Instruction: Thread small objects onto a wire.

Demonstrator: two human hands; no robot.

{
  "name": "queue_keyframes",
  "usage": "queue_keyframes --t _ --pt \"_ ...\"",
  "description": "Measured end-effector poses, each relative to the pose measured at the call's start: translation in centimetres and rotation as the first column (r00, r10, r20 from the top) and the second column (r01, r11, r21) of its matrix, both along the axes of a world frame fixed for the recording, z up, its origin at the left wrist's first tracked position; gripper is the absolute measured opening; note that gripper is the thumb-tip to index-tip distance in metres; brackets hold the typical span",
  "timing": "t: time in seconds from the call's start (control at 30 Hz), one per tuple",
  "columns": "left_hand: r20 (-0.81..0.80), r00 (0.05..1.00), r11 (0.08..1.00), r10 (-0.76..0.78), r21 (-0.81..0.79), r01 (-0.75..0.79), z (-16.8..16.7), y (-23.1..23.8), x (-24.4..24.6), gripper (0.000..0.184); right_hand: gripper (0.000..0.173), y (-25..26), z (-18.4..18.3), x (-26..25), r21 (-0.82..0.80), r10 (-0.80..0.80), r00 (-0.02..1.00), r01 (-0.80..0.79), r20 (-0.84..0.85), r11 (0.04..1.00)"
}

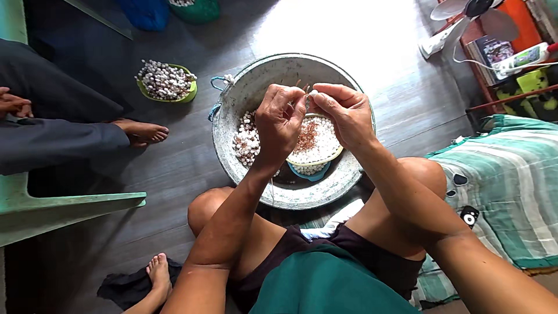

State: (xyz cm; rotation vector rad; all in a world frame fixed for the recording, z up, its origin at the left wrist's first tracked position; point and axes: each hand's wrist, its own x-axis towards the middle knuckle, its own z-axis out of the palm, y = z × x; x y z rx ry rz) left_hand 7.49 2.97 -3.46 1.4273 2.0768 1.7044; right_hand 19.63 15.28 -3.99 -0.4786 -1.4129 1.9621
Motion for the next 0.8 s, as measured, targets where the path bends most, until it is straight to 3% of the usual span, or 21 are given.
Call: queue_keyframes --t 0.13,0.53,0.63,0.8 --pt "-0.003 0.999 0.997 0.039 0.066 -0.038 -0.2 1.1 -0.5 0.007 0.024 0.1 -0.3 -0.1 0.119 -0.025 0.999 0.029 -0.027 0.992" --pt "0.035 0.998 0.998 0.044 0.049 -0.046 0.1 1.0 -0.6 0.006 0.024 0.4 -0.1 0.1 0.169 0.014 1.0 -0.01 -0.026 0.986" --pt "0.041 0.999 0.997 0.03 0.063 -0.033 0.1 1.0 -0.6 0.006 0.023 0.5 -0.1 0.1 0.25 -0.007 1.0 0.008 -0.005 0.968" --pt "0.056 0.998 0.999 -0.013 -0.036 0.015 0.5 -0.5 0.0 0.007 0.021 0.3 0.0 0.1 0.301 -0.021 1.0 0.013 0.022 0.953"
